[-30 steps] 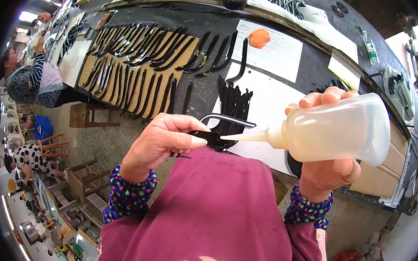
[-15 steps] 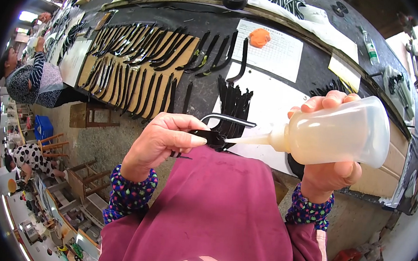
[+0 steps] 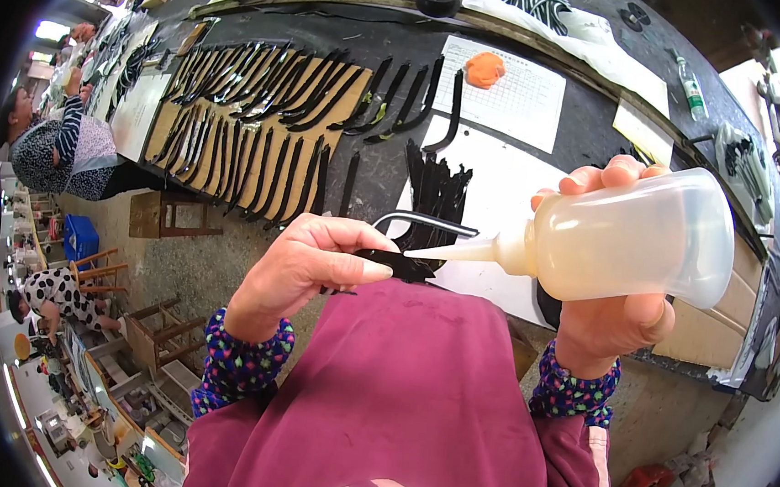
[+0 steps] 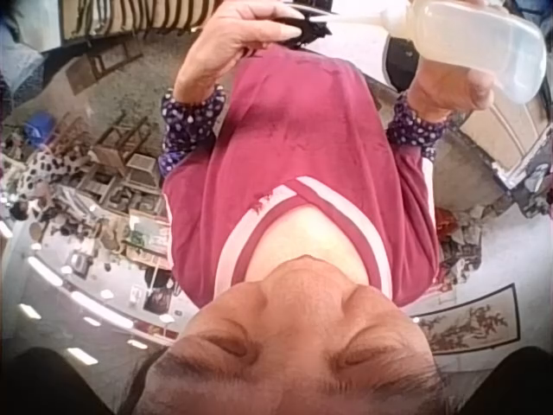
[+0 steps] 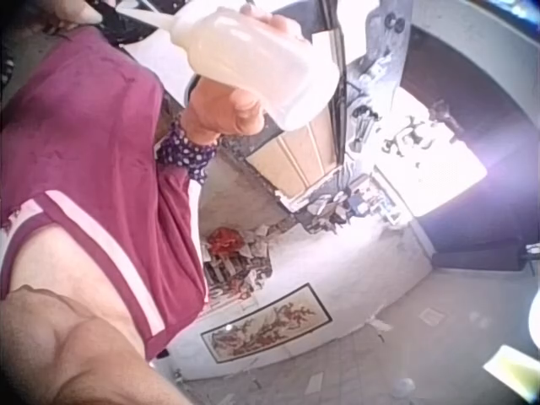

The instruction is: Apply a liquid adhesive or dye from a squeeze bottle onto a series of black shoe components on a workbench.

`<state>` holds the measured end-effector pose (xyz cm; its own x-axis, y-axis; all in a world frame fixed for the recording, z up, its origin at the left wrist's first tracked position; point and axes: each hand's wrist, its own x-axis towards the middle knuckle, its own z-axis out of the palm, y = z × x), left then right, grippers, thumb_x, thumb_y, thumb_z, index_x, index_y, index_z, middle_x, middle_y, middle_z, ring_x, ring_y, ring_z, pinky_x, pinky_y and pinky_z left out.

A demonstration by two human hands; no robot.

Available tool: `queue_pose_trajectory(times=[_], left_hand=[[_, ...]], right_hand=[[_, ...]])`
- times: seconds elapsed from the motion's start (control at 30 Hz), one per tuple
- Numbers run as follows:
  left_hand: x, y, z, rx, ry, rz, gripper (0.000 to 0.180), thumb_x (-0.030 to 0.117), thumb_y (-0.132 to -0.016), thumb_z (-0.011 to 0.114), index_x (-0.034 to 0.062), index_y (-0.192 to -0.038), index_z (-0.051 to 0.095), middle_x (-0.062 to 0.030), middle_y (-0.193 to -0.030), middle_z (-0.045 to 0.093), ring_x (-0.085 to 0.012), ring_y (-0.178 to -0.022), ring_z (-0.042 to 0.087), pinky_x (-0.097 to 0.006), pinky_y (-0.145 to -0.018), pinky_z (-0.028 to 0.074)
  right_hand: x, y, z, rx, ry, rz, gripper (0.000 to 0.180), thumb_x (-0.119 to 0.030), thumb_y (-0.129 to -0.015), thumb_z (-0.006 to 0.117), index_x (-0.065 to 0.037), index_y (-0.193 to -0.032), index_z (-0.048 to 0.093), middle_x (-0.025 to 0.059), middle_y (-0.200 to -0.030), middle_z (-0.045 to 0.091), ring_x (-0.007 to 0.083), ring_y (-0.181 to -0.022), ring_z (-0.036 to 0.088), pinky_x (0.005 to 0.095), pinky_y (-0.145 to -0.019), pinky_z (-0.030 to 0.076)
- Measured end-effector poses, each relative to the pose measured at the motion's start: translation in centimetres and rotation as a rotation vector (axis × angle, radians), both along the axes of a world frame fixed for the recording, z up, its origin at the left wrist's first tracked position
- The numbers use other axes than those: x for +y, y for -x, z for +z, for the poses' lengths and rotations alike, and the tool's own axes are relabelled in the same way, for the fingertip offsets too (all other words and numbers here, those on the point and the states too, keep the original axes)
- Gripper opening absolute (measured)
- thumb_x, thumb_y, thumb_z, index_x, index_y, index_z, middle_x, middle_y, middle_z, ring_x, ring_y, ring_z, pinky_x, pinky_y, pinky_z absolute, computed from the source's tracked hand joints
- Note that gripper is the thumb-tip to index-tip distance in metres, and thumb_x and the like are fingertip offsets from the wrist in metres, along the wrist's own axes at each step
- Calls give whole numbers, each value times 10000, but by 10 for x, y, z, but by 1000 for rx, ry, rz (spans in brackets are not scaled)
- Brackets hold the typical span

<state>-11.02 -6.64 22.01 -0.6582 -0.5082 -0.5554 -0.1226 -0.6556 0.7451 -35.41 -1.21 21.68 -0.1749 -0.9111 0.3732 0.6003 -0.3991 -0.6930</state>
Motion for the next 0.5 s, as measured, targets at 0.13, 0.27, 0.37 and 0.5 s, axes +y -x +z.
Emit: queue_pose_trajectory(times=[0.13, 0.27, 0.37, 0.5], left_hand=[[0, 0, 2, -13, 8, -2, 173, 8, -745, 609, -23, -915, 608, 36, -663, 534, -1, -545, 426, -143, -474, 296], [1, 1, 3, -6, -2, 8, 170, 11, -745, 612, -23, -911, 608, 36, -661, 530, 0, -543, 423, -144, -471, 294], [0, 1, 5, -7, -11, 7, 165, 12, -749, 608, -26, -910, 607, 35, -658, 527, 0, -541, 421, -144, -468, 292], [-1, 0, 3, 4, -34, 22, 164, 12, -752, 602, -30, -911, 605, 35, -654, 523, -1, -540, 422, -141, -468, 292]], right_hand=[[-1, 0, -1, -3, 4, 11, 739, -352, -582, 745, -78, -1156, 368, 71, -1098, 441, 277, -1010, 453, 478, -843, 406], [-1, 0, -1, -4, 2, 18, 738, -345, -580, 745, -80, -1156, 369, 69, -1103, 441, 275, -1012, 450, 476, -845, 400], [-1, 1, -2, -4, 3, 19, 735, -344, -581, 745, -82, -1156, 369, 68, -1105, 442, 274, -1014, 447, 475, -846, 396], [0, 2, -3, -10, 7, 26, 732, -346, -585, 743, -85, -1158, 369, 67, -1107, 442, 270, -1011, 450, 472, -843, 396]])
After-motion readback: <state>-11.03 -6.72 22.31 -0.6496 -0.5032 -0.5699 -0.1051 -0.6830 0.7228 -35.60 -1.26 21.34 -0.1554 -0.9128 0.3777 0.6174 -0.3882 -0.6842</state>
